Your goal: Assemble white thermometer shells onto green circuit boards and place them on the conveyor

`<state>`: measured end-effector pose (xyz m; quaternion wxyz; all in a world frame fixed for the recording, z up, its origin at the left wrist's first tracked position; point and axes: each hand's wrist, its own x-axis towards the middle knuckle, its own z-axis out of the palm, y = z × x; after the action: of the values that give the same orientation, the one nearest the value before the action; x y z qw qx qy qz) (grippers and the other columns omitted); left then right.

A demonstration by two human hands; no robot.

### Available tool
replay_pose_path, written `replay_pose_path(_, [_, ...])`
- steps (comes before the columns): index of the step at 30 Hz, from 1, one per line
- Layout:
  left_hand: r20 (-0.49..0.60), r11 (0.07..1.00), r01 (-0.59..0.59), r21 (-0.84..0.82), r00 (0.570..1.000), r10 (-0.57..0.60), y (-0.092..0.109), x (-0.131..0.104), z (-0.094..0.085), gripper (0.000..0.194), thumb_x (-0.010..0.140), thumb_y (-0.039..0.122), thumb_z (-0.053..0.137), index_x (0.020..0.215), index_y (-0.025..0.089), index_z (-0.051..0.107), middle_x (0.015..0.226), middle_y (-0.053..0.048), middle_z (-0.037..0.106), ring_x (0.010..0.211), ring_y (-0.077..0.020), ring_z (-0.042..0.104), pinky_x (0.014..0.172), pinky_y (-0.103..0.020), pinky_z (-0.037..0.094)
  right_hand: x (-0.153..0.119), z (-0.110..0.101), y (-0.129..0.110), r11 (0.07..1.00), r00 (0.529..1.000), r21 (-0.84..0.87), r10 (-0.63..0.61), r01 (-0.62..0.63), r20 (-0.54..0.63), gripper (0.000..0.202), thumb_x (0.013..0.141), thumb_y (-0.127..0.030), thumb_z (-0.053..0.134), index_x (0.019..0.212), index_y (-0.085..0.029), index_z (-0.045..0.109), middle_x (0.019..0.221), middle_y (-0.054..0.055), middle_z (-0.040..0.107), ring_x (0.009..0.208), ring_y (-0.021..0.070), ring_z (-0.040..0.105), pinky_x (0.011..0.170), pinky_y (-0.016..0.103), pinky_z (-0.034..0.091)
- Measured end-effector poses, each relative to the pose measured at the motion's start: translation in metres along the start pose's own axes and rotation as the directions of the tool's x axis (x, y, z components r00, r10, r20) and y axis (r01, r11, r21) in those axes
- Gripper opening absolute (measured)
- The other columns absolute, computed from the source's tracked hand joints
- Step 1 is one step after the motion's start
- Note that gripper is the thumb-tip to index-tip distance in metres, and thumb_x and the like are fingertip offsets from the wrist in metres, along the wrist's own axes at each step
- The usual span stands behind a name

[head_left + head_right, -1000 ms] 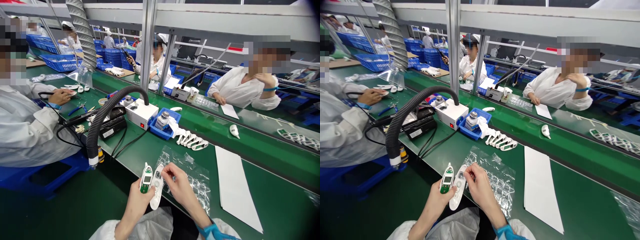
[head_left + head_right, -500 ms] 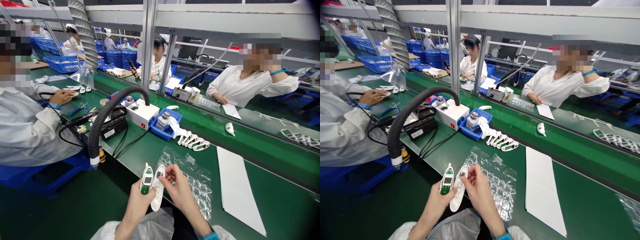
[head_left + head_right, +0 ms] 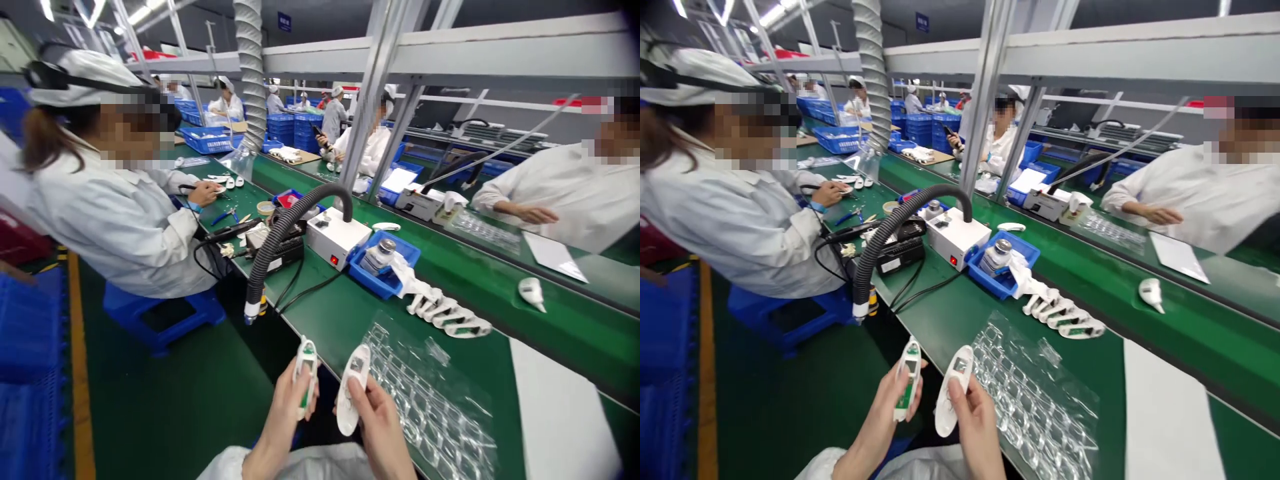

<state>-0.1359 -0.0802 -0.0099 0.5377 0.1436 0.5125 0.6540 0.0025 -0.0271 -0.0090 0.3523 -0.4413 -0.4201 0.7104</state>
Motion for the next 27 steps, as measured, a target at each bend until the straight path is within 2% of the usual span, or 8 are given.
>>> replay_pose_path(3, [-0.227, 0.972, -0.026, -0.234, 0.973, -0.028, 0.009, 0.026, -0.044, 0.052, 0.081, 0.065, 0.053, 0.094, 0.014, 0.061, 0.062, 0.002, 0.055, 0.045, -0.0080, 0.046, 0.039, -0.018, 0.033, -0.001, 0.003, 0.004, 0.998, 0.998, 0.064, 0.024, -0.028, 0.056, 0.046, 0.077, -0.053, 0.071, 0.101, -0.015, 0.063, 0.070, 0.004, 0.066, 0.043, 0.0101, 0.052, 0.041, 0.020, 0.040])
replay_pose_path(7, [-0.306, 0.953, -0.088, -0.290, 0.952, -0.005, 0.016, 0.052, -0.084, 0.040, 0.079, 0.056, 0.062, 0.082, 0.016, 0.060, 0.065, 0.002, 0.058, 0.047, -0.0084, 0.051, 0.043, -0.019, 0.040, 0.012, 0.026, 0.019, 0.988, 0.985, 0.095, 0.107, -0.120, 0.132, 0.054, 0.080, -0.062, 0.063, 0.103, -0.013, 0.062, 0.061, 0.003, 0.063, 0.033, 0.0028, 0.036, 0.031, 0.013, 0.020])
replay_pose_path(9, [-0.314, 0.951, -0.078, -0.298, 0.949, -0.021, 0.015, 0.052, -0.093, 0.039, 0.079, 0.054, 0.063, 0.081, 0.015, 0.061, 0.064, 0.001, 0.059, 0.045, -0.0091, 0.051, 0.041, -0.020, 0.039, 0.029, 0.054, 0.030, 0.979, 0.974, 0.102, 0.157, -0.176, 0.166, 0.057, 0.079, -0.065, 0.061, 0.096, -0.011, 0.063, 0.058, 0.003, 0.062, 0.033, 0.0035, 0.039, 0.029, 0.013, 0.020])
replay_pose_path(13, [-0.408, 0.950, -0.111, -0.291, 0.913, -0.018, 0.018, 0.038, -0.108, 0.041, 0.079, 0.055, 0.061, 0.078, 0.015, 0.061, 0.059, 0.001, 0.060, 0.044, -0.0098, 0.053, 0.039, -0.019, 0.039, 0.067, 0.133, 0.055, 0.953, 0.930, 0.107, 0.245, -0.283, 0.275, 0.061, 0.064, -0.070, 0.069, 0.079, -0.011, 0.062, 0.051, 0.003, 0.060, 0.031, 0.0078, 0.046, 0.024, 0.014, 0.021])
replay_pose_path(16, [-0.474, 0.948, -0.151, -0.279, 0.881, 0.001, 0.026, 0.030, -0.118, 0.042, 0.080, 0.057, 0.058, 0.078, 0.015, 0.062, 0.053, 0.002, 0.058, 0.043, -0.0109, 0.054, 0.041, -0.019, 0.040, 0.077, 0.176, 0.069, 0.939, 0.895, 0.099, 0.278, -0.330, 0.348, 0.059, 0.063, -0.070, 0.068, 0.072, -0.013, 0.060, 0.045, 0.001, 0.057, 0.029, 0.0101, 0.047, 0.024, 0.016, 0.023])
replay_pose_path(19, [-0.471, 0.952, -0.140, -0.272, 0.882, -0.005, 0.028, 0.031, -0.113, 0.046, 0.080, 0.061, 0.056, 0.076, 0.015, 0.063, 0.047, 0.002, 0.055, 0.038, -0.0126, 0.052, 0.039, -0.022, 0.039, 0.073, 0.178, 0.074, 0.935, 0.892, 0.109, 0.279, -0.337, 0.357, 0.056, 0.066, -0.068, 0.065, 0.073, -0.013, 0.060, 0.045, 0.000, 0.057, 0.029, 0.0097, 0.046, 0.024, 0.016, 0.022])
replay_pose_path(24, [-0.410, 0.962, -0.075, -0.263, 0.911, -0.041, 0.016, 0.040, -0.089, 0.050, 0.072, 0.064, 0.063, 0.076, 0.014, 0.066, 0.047, 0.001, 0.057, 0.038, -0.0137, 0.052, 0.040, -0.023, 0.040, 0.068, 0.143, 0.067, 0.943, 0.926, 0.138, 0.259, -0.304, 0.274, 0.051, 0.069, -0.063, 0.066, 0.076, -0.013, 0.063, 0.046, 0.000, 0.058, 0.030, 0.0080, 0.045, 0.025, 0.014, 0.020])
replay_pose_path(27, [-0.424, 0.963, -0.085, -0.258, 0.905, -0.033, 0.017, 0.042, -0.092, 0.054, 0.070, 0.067, 0.062, 0.079, 0.014, 0.066, 0.050, 0.001, 0.059, 0.040, -0.0137, 0.054, 0.041, -0.023, 0.040, 0.070, 0.148, 0.065, 0.942, 0.927, 0.149, 0.254, -0.302, 0.277, 0.051, 0.069, -0.063, 0.067, 0.078, -0.013, 0.063, 0.046, 0.000, 0.058, 0.030, 0.0081, 0.044, 0.025, 0.015, 0.019])
